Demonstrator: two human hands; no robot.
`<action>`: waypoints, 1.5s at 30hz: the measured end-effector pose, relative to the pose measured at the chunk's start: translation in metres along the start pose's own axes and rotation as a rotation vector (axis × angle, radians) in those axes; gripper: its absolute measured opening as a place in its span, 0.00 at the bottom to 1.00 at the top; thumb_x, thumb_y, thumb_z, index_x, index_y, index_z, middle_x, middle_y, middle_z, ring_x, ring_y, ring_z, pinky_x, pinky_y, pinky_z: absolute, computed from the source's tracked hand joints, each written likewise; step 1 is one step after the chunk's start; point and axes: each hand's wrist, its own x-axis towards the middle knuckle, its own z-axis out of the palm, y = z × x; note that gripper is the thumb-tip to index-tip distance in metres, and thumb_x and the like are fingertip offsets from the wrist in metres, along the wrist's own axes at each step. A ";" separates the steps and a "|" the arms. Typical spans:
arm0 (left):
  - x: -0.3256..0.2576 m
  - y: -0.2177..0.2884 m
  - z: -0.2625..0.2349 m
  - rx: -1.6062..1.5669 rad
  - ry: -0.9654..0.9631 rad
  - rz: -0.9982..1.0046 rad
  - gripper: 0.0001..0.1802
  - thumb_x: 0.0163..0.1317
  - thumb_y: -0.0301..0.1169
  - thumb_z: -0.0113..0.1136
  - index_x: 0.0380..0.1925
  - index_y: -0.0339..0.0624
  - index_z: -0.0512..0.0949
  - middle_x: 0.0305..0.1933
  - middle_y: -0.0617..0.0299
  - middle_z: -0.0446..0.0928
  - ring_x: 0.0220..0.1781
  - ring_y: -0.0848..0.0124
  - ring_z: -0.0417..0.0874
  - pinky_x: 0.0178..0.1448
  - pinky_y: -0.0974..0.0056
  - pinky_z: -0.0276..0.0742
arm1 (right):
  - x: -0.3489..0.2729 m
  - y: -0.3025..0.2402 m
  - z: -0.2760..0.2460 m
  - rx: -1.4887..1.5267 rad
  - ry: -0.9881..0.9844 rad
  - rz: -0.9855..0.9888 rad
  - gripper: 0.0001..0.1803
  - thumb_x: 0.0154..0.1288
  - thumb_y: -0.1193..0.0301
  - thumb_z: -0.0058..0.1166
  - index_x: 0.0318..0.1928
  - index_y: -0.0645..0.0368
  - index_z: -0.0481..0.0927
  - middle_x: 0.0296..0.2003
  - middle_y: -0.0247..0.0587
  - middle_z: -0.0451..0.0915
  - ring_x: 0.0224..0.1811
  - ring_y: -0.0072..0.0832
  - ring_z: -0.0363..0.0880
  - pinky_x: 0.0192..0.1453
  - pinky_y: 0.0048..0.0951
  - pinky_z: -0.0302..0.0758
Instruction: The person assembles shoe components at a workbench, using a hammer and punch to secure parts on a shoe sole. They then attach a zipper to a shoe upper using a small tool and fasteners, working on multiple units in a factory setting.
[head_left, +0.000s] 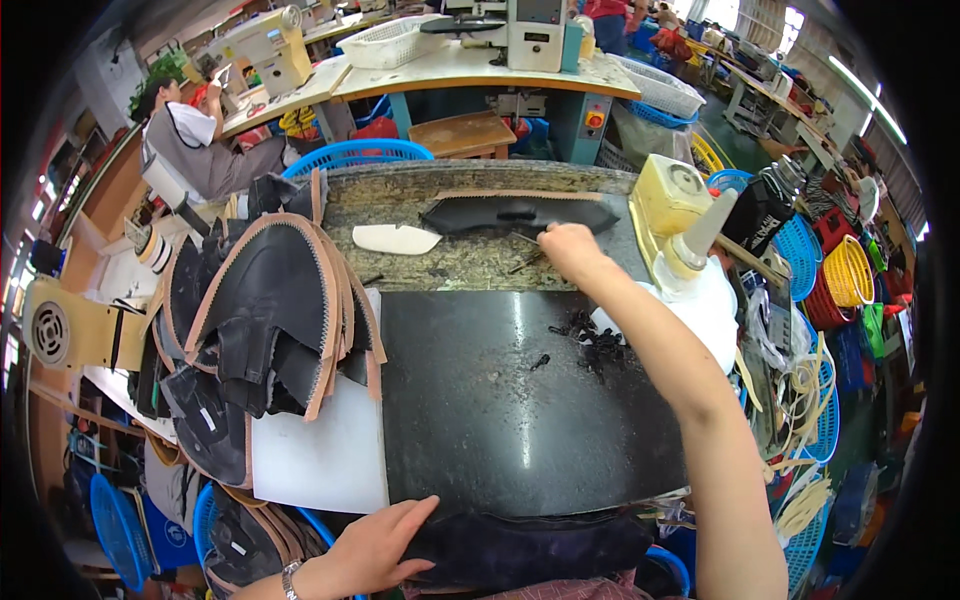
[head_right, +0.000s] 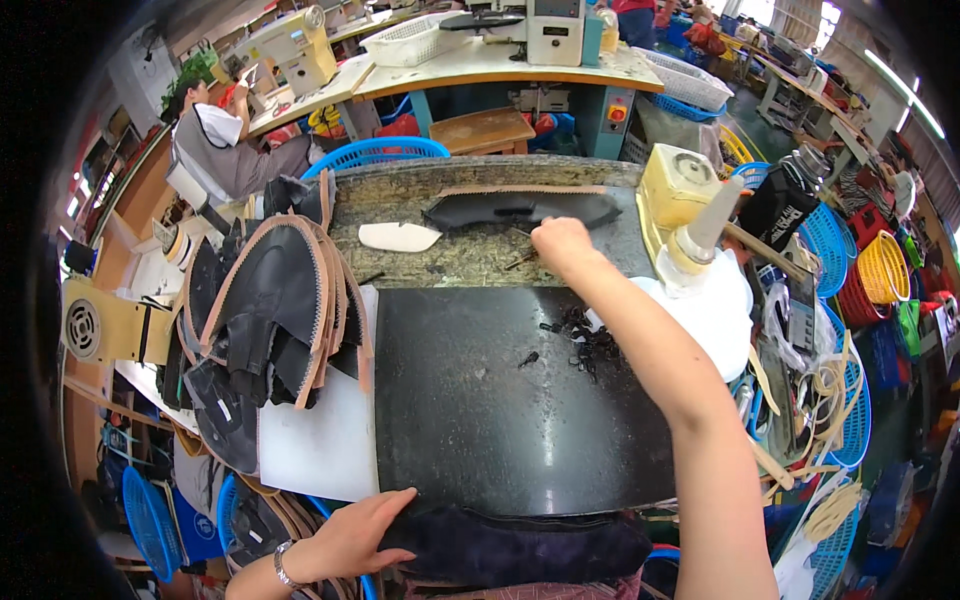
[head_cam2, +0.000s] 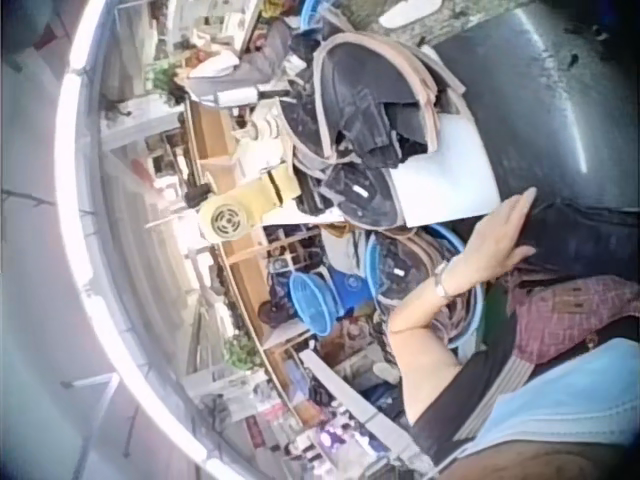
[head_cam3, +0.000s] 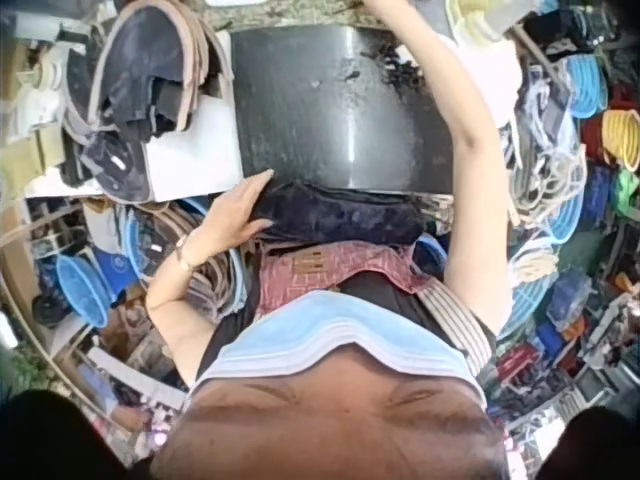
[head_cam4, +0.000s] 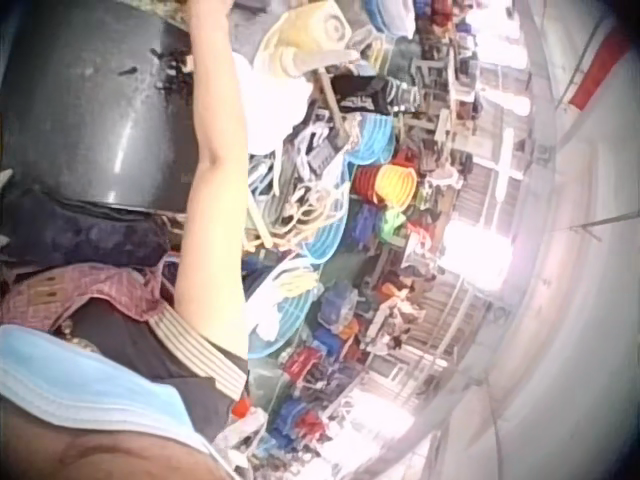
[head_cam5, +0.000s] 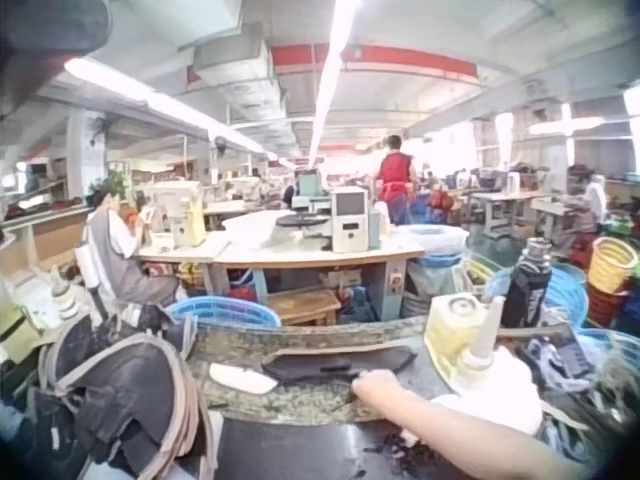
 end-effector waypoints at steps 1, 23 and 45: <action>0.005 0.003 0.002 0.007 0.098 0.069 0.33 0.50 0.36 0.67 0.56 0.38 0.66 0.45 0.50 0.76 0.44 0.53 0.78 0.47 0.59 0.75 | 0.000 0.002 0.000 -0.013 0.058 0.011 0.05 0.51 0.75 0.53 0.27 0.60 0.81 0.35 0.44 0.80 0.39 0.39 0.81 0.42 0.37 0.78; 0.057 0.044 0.120 0.193 -0.108 0.357 0.38 0.48 0.47 0.65 0.54 0.33 0.67 0.58 0.42 0.65 0.57 0.51 0.66 0.63 0.50 0.59 | -0.030 0.022 -0.058 0.375 -0.198 0.193 0.14 0.46 0.68 0.53 0.30 0.66 0.82 0.21 0.50 0.80 0.25 0.40 0.80 0.31 0.33 0.78; 0.026 0.023 0.131 0.055 -0.309 0.550 0.31 0.48 0.49 0.65 0.50 0.48 0.72 0.62 0.46 0.62 0.64 0.51 0.63 0.66 0.41 0.55 | -0.400 -0.195 -0.068 1.285 0.129 0.078 0.07 0.48 0.81 0.61 0.30 0.62 0.77 0.26 0.42 0.78 0.26 0.35 0.78 0.28 0.30 0.74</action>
